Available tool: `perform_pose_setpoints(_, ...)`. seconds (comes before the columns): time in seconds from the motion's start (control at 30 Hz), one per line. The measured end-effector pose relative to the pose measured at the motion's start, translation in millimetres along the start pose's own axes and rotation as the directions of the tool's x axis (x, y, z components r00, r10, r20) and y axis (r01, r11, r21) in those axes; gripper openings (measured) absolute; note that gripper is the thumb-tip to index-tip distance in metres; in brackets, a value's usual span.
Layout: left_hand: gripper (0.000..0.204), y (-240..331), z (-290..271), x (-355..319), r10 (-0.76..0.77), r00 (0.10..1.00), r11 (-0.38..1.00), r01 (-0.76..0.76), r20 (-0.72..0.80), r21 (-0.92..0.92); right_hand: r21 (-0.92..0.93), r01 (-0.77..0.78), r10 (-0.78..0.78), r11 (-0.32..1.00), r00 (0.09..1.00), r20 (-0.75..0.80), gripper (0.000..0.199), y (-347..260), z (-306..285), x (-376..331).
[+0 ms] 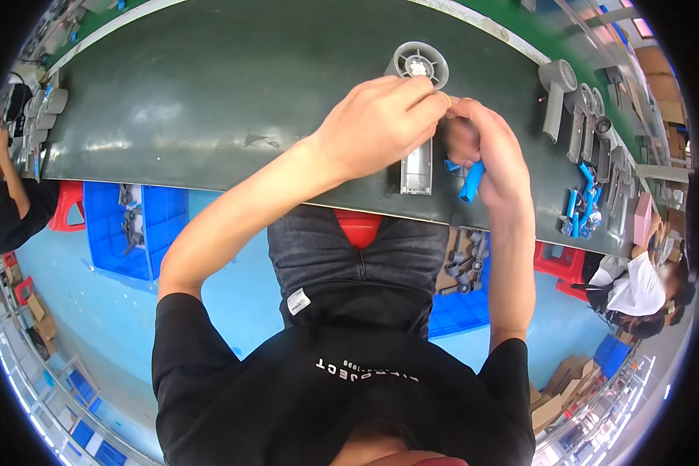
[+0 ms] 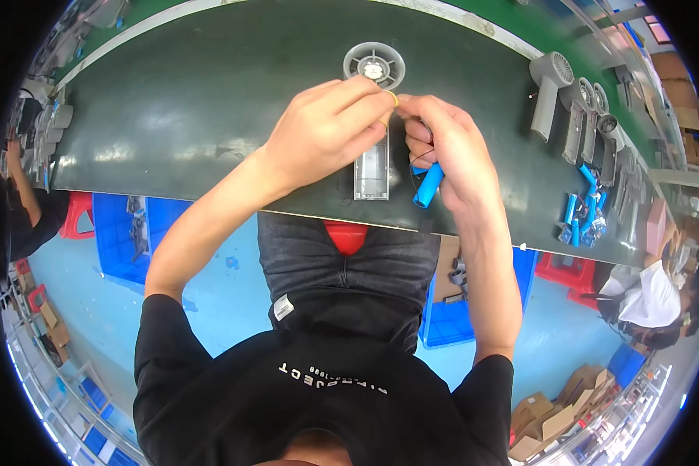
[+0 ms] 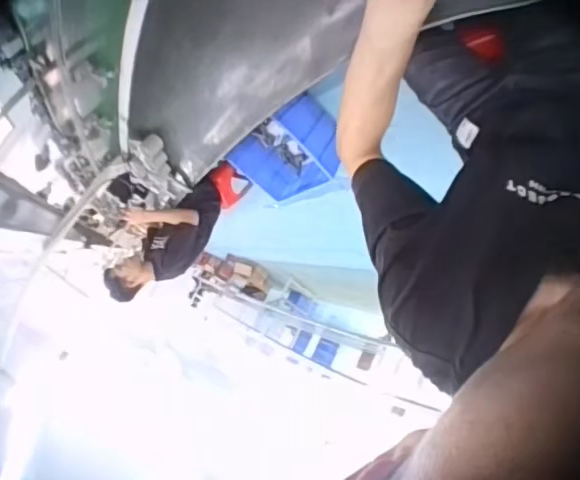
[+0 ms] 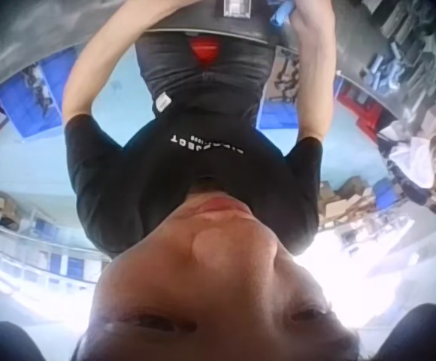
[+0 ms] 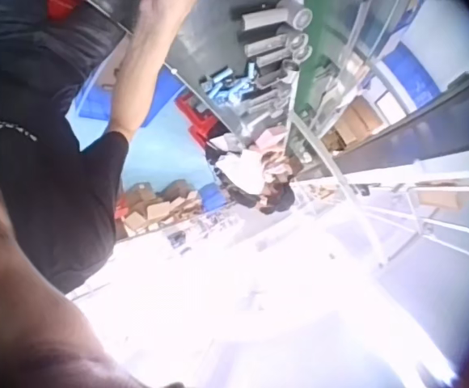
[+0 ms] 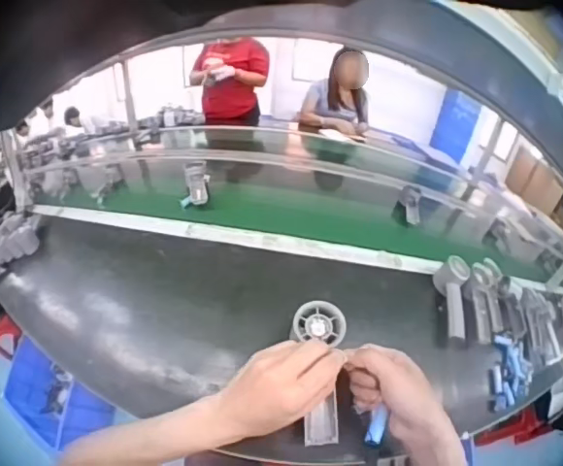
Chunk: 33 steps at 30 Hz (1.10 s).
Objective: Assembling small portable fans by installing motors and wiring into plastic housings on a production line.
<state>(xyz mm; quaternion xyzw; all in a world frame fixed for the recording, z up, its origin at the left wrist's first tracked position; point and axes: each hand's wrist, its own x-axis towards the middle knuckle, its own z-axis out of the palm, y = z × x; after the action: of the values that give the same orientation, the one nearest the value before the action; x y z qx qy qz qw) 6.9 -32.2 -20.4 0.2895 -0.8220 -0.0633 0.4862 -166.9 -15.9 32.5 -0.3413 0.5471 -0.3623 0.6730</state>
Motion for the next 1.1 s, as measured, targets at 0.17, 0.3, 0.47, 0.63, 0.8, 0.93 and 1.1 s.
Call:
perform_pose_setpoints(0.17,0.028,-3.2,-1.0,3.9,0.011,1.0,0.998,-0.012,0.017,0.055,-0.239,0.13,-0.161,0.962,0.98,-0.116,0.023,10.6,-2.7,-3.7)
perform_pose_setpoints(0.3,0.024,-4.3,-0.3,4.7,-0.012,1.0,0.998,0.01,0.021,0.058,-0.191,0.323,-0.343,0.927,0.936,-0.078,0.036,21.8,-14.7,-7.8)
perform_pose_setpoints(0.47,0.024,0.5,-3.9,7.7,-0.158,0.985,0.984,0.163,0.069,-0.075,-0.367,0.491,-0.538,0.79,0.842,-0.033,0.034,32.4,-9.2,-4.2)
perform_pose_setpoints(0.63,0.019,5.6,0.4,10.7,-0.209,0.977,0.962,0.215,0.051,-0.167,-0.473,0.597,-0.669,0.647,0.743,0.022,0.035,38.5,-6.7,0.7)
perform_pose_setpoints(0.8,0.02,1.8,2.2,9.2,-0.184,0.983,0.962,0.18,0.001,-0.207,-0.457,0.531,-0.624,0.714,0.778,-0.07,0.029,37.1,-9.0,-0.6)
perform_pose_setpoints(0.93,0.022,3.0,3.8,10.5,-0.153,0.988,0.969,0.153,0.015,-0.192,-0.593,0.572,-0.716,0.567,0.698,-0.013,0.027,38.3,-11.9,3.0)
perform_pose_setpoints(1.1,0.022,2.0,11.4,9.3,-0.101,0.994,0.986,0.094,-0.047,-0.137,-0.746,0.594,-0.853,0.299,0.518,0.07,0.027,42.2,-4.3,4.7)
